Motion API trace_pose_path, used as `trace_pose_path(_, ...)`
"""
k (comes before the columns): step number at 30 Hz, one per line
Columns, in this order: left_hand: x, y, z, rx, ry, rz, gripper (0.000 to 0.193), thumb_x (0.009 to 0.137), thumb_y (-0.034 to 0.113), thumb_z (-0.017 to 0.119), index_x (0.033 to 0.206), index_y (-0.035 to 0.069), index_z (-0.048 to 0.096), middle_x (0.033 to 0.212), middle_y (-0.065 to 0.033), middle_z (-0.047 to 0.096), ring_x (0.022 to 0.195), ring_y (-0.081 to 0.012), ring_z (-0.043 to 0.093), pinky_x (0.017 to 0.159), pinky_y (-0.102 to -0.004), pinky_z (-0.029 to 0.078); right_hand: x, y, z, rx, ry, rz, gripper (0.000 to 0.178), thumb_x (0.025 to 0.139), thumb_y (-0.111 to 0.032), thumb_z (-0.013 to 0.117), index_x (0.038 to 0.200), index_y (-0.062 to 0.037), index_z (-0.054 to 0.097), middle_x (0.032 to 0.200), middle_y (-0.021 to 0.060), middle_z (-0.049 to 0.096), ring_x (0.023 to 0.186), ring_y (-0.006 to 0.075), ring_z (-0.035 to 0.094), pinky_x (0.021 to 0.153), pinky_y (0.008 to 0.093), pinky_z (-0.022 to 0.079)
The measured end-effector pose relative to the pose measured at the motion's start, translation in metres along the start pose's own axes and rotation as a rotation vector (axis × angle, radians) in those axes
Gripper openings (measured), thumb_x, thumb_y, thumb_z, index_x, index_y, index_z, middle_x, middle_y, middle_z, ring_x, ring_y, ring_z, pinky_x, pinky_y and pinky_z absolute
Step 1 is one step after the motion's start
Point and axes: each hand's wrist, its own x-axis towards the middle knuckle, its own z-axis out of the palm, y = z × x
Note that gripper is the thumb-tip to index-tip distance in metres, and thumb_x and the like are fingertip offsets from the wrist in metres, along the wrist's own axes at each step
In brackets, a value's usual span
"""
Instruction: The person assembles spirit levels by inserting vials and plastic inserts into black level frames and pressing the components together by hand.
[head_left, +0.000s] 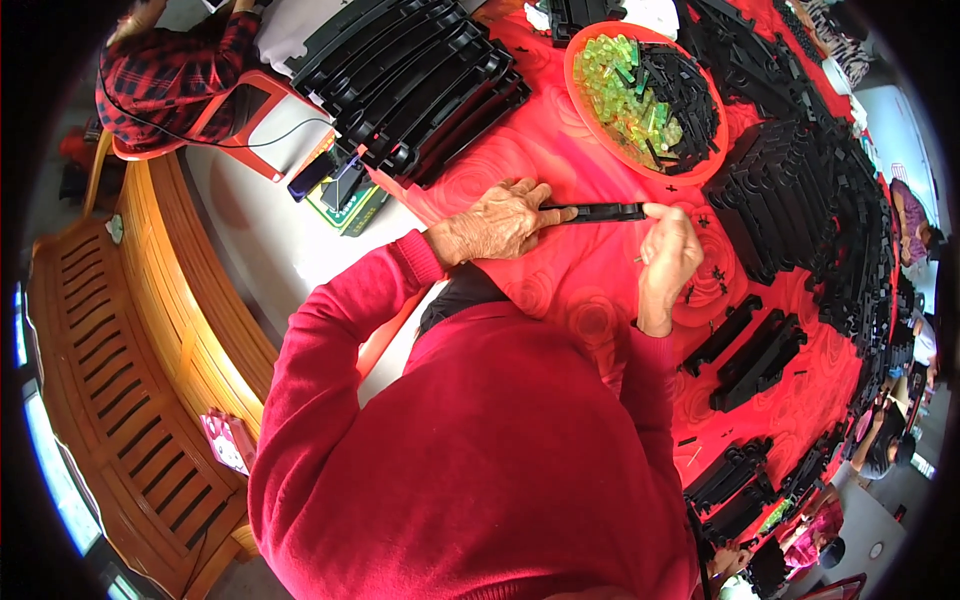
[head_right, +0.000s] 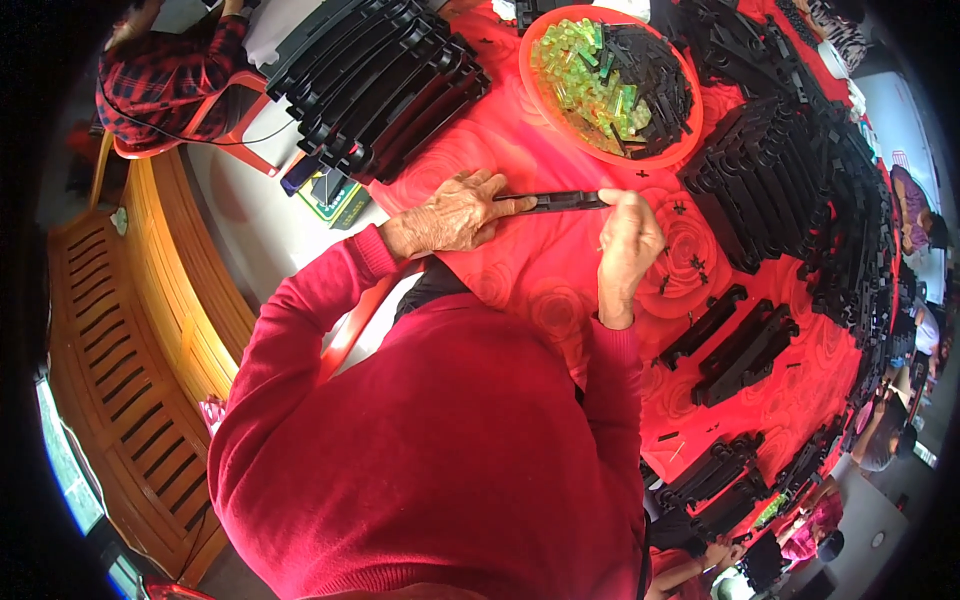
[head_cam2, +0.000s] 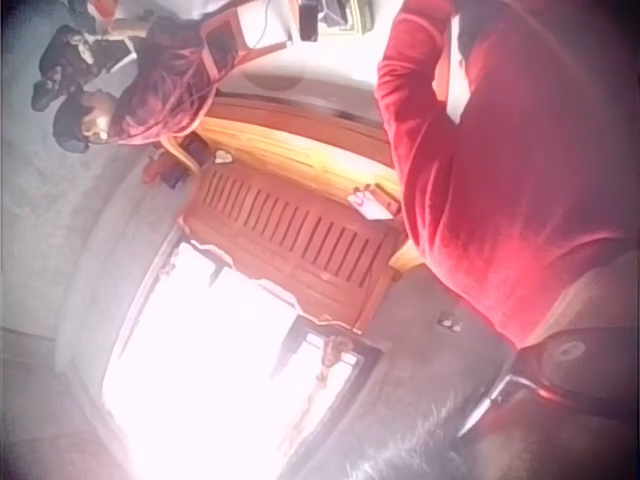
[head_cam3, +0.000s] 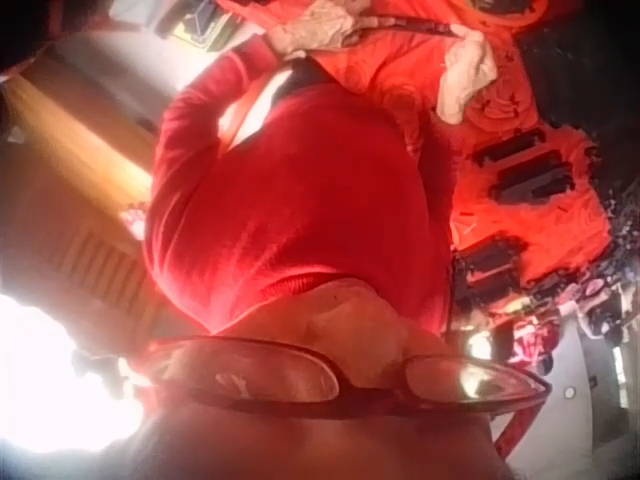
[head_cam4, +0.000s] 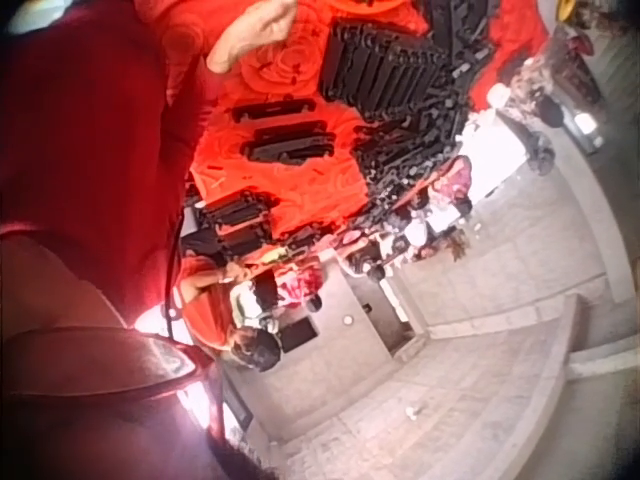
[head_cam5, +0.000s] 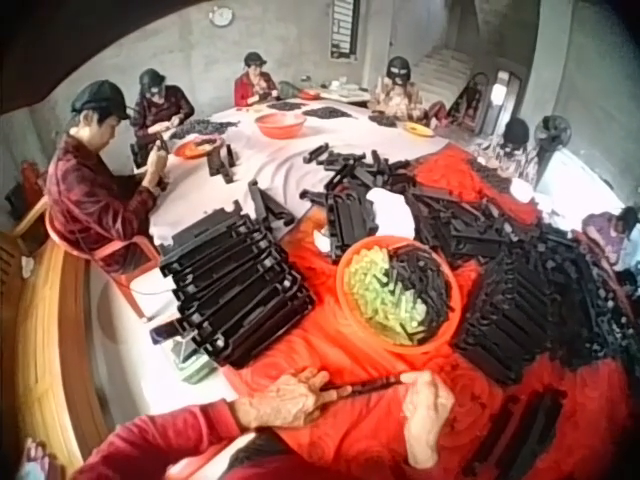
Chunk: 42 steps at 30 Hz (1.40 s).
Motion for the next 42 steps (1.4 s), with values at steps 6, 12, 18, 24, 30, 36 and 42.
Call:
trace_pose_path(6,0.001,0.005,0.001,0.031,0.002,-0.014,0.052,0.073,0.020,0.061,0.125,0.014,0.056,0.096,-0.0114,0.052,0.092,-0.0280,0.054,0.076,-0.0410,0.049,0.013,-0.002,0.023,0.403,-0.017,-0.125,0.030,0.091,-0.015,0.038,0.086,0.0079,0.057,0.051,-0.0029,0.030,0.040,0.0080,0.028,0.038,0.0230,0.027)
trace_pose_path(12,-0.001,0.004,0.002,0.018,0.029,-0.001,0.062,0.072,0.019,0.062,0.132,0.017,0.048,0.090,-0.0101,0.048,0.088,-0.0266,0.053,0.074,-0.0403,0.048,0.017,0.025,0.044,0.508,-0.088,0.015,0.022,0.084,-0.004,0.039,0.090,0.0069,0.057,0.053,-0.0023,0.033,0.041,0.0075,0.030,0.038,0.0225,0.029)
trace_pose_path(18,0.000,0.005,0.004,-0.009,0.055,0.009,0.061,0.071,0.018,0.062,0.131,0.017,0.050,0.089,-0.0100,0.049,0.086,-0.0267,0.053,0.073,-0.0400,0.048,0.011,0.042,0.046,0.419,-0.089,-0.001,0.020,0.084,-0.005,0.039,0.090,0.0044,0.056,0.052,-0.0027,0.032,0.040,0.0083,0.030,0.038,0.0226,0.028)
trace_pose_path(24,-0.001,0.005,0.003,-0.022,0.054,-0.003,0.054,0.071,0.021,0.062,0.124,0.014,0.056,0.091,-0.0107,0.051,0.088,-0.0268,0.053,0.076,-0.0398,0.048,0.009,0.043,0.056,0.508,0.063,-0.076,0.015,0.081,-0.003,0.041,0.082,0.0012,0.055,0.052,-0.0034,0.031,0.041,0.0063,0.028,0.038,0.0218,0.026)
trace_pose_path(30,0.000,0.005,0.004,0.041,0.047,-0.006,0.059,0.072,0.020,0.062,0.129,0.016,0.051,0.090,-0.0103,0.050,0.085,-0.0273,0.053,0.073,-0.0400,0.049,0.012,0.038,0.052,0.527,0.101,-0.036,0.014,0.080,-0.003,0.041,0.082,0.0005,0.054,0.051,-0.0032,0.030,0.039,0.0073,0.027,0.036,0.0229,0.025)
trace_pose_path(36,0.003,0.008,-0.001,0.057,0.015,-0.019,0.048,0.073,0.025,0.061,0.120,0.013,0.059,0.091,-0.0100,0.053,0.088,-0.0256,0.055,0.079,-0.0392,0.049,0.022,0.032,0.049,0.502,0.115,-0.024,0.015,0.078,-0.003,0.040,0.081,0.0003,0.054,0.050,-0.0032,0.029,0.039,0.0074,0.025,0.036,0.0231,0.025)
trace_pose_path(42,0.002,0.006,0.002,0.029,0.022,-0.008,0.051,0.072,0.025,0.062,0.121,0.013,0.058,0.091,-0.0100,0.052,0.090,-0.0259,0.055,0.082,-0.0397,0.048,0.027,0.036,0.048,0.450,0.102,0.014,0.016,0.078,-0.004,0.039,0.081,-0.0005,0.054,0.051,-0.0029,0.030,0.039,0.0079,0.026,0.037,0.0231,0.026)
